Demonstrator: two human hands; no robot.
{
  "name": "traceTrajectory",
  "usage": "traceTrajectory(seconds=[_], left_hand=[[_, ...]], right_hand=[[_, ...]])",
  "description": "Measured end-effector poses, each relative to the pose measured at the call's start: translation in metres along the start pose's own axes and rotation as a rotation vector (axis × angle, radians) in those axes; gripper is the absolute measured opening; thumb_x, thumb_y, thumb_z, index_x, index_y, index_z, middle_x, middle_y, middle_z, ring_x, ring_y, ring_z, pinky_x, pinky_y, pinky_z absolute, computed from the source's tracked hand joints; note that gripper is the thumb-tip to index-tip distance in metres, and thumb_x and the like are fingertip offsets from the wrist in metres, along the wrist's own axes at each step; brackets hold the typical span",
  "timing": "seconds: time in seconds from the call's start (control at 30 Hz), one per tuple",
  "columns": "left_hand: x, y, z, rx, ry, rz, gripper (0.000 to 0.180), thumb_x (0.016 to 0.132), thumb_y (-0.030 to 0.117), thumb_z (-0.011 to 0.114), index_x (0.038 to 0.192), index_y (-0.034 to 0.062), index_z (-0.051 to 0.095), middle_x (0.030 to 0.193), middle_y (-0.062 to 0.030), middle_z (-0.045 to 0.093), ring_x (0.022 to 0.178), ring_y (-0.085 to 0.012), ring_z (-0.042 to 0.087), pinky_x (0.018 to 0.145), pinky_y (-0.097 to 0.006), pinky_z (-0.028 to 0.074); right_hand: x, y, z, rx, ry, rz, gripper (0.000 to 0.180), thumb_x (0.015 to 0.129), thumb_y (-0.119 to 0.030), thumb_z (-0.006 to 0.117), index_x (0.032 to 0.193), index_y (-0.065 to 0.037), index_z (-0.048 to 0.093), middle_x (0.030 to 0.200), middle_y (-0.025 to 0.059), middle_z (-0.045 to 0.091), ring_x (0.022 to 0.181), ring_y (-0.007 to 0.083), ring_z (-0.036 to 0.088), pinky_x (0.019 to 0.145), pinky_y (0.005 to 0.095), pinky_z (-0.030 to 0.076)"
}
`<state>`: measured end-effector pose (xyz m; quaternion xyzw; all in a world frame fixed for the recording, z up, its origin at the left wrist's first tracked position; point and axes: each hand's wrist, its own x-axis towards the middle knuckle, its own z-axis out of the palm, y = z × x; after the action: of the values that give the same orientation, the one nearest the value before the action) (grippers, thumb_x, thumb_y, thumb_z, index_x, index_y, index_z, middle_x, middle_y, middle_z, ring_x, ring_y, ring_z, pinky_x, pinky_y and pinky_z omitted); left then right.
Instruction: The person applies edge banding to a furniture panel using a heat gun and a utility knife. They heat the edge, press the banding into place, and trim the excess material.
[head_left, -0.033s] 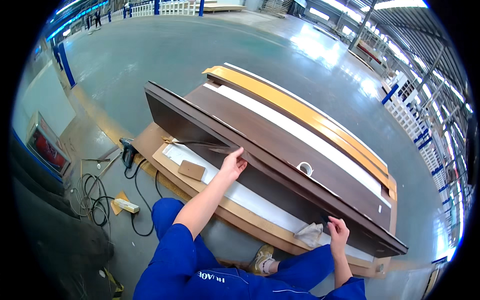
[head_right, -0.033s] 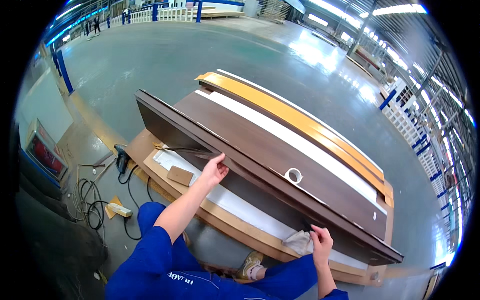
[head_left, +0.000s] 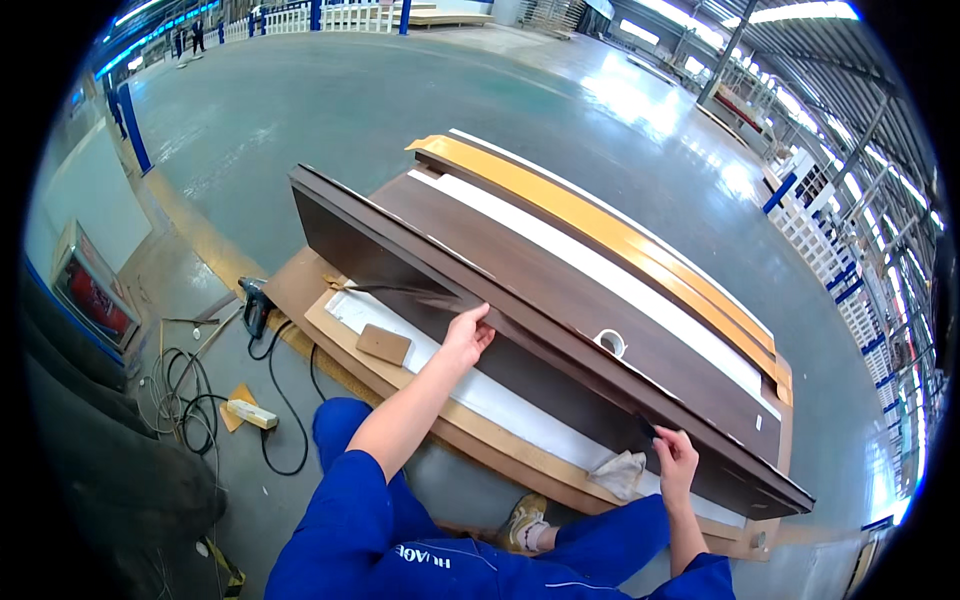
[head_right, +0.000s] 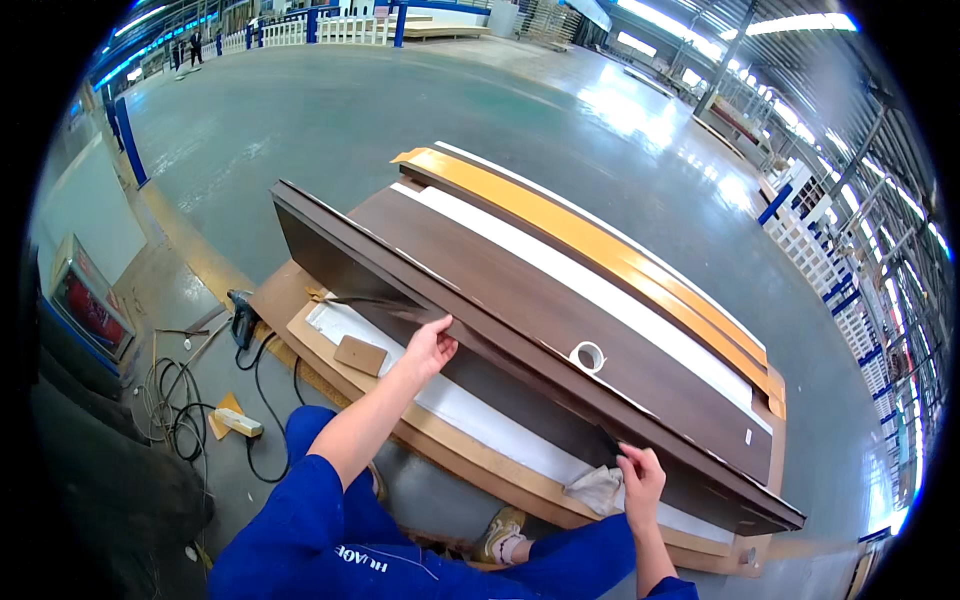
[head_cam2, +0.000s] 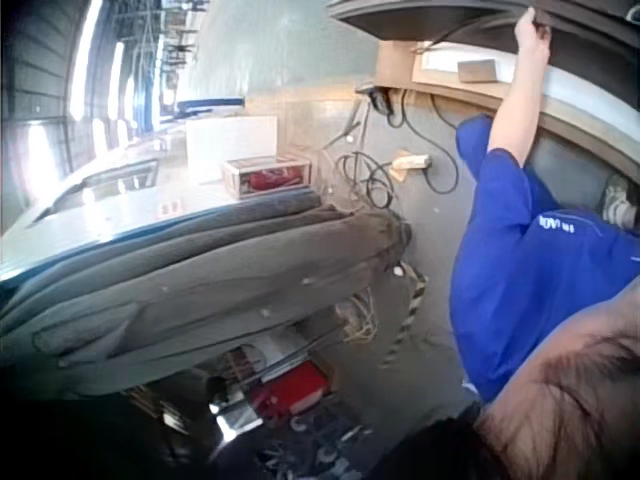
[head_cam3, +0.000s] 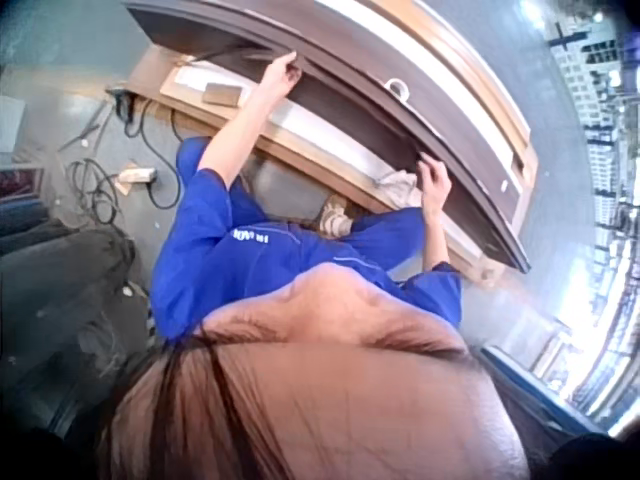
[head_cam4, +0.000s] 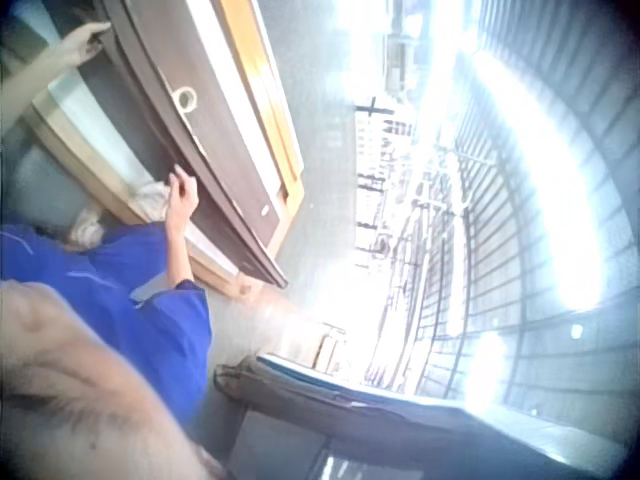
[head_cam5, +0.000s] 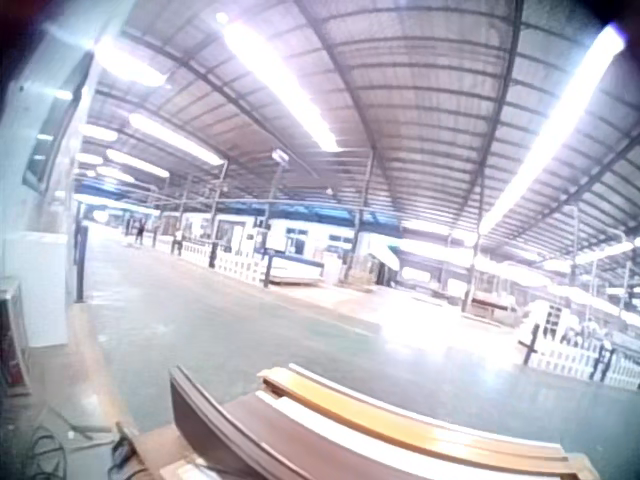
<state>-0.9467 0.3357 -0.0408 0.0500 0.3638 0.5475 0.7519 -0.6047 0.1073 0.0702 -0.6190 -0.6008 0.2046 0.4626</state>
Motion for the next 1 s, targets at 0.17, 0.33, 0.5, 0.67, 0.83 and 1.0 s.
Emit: traceTrajectory(seconds=[0.17, 0.33, 0.5, 0.67, 0.83, 1.0], left_hand=[[-0.009, 0.009, -0.014, 0.077, -0.037, 0.011, 0.013, 0.084, 0.021, 0.063, 0.085, 0.0089, 0.057, 0.078, -0.0022, 0.06, 0.074, -0.0139, 0.058, 0.062, -0.027, 0.05], [-0.014, -0.001, -0.017, 0.018, -0.202, 0.004, 0.016, 0.087, 0.019, 0.059, 0.093, 0.0043, 0.057, 0.087, -0.0069, 0.061, 0.079, -0.0169, 0.061, 0.067, -0.028, 0.053], [-0.023, 0.01, -0.015, 0.052, -0.224, 0.052, 0.019, 0.088, 0.013, 0.054, 0.096, -0.0039, 0.056, 0.093, -0.0119, 0.061, 0.078, -0.018, 0.062, 0.068, -0.027, 0.055], [-0.019, 0.007, -0.014, -0.035, -0.23, 0.054, 0.019, 0.088, 0.009, 0.052, 0.097, -0.0069, 0.055, 0.091, -0.0132, 0.06, 0.078, -0.0211, 0.062, 0.071, -0.029, 0.056], [-0.019, 0.005, -0.012, -0.104, -0.236, 0.098, 0.018, 0.085, 0.006, 0.049, 0.088, -0.011, 0.053, 0.087, -0.0166, 0.06, 0.073, -0.0244, 0.063, 0.065, -0.031, 0.058], [-0.021, 0.008, -0.011, -0.061, -0.233, 0.088, 0.017, 0.087, 0.007, 0.049, 0.092, -0.0082, 0.055, 0.088, -0.0143, 0.06, 0.075, -0.0214, 0.063, 0.069, -0.029, 0.057]], right_hand=[[0.085, -0.068, 0.094, -0.18, -0.132, -0.274, 0.016, 0.078, -0.004, 0.064, 0.093, -0.002, 0.066, 0.067, 0.0069, 0.049, 0.062, 0.0155, 0.048, 0.059, 0.0262, 0.039], [0.143, -0.089, 0.184, -0.245, -0.275, -0.447, 0.015, 0.078, -0.004, 0.064, 0.093, -0.002, 0.065, 0.072, 0.0085, 0.054, 0.064, 0.015, 0.052, 0.062, 0.0263, 0.042], [0.168, -0.11, 0.227, -0.463, -0.451, -0.618, 0.014, 0.075, -0.007, 0.065, 0.089, -0.005, 0.066, 0.072, 0.0091, 0.053, 0.071, 0.0241, 0.053, 0.064, 0.0329, 0.043], [0.175, -0.126, 0.245, -0.615, -0.554, -0.714, 0.014, 0.075, -0.009, 0.064, 0.088, -0.006, 0.067, 0.075, 0.0087, 0.053, 0.078, 0.0254, 0.054, 0.068, 0.0348, 0.045], [0.176, -0.133, 0.252, -0.714, -0.587, -0.752, 0.012, 0.076, -0.011, 0.062, 0.086, -0.007, 0.067, 0.075, 0.0081, 0.054, 0.08, 0.0245, 0.054, 0.069, 0.035, 0.046], [0.179, -0.129, 0.258, -0.774, -0.61, -0.779, 0.012, 0.076, -0.012, 0.061, 0.084, -0.007, 0.068, 0.075, 0.0081, 0.056, 0.081, 0.0248, 0.055, 0.07, 0.0352, 0.047]])
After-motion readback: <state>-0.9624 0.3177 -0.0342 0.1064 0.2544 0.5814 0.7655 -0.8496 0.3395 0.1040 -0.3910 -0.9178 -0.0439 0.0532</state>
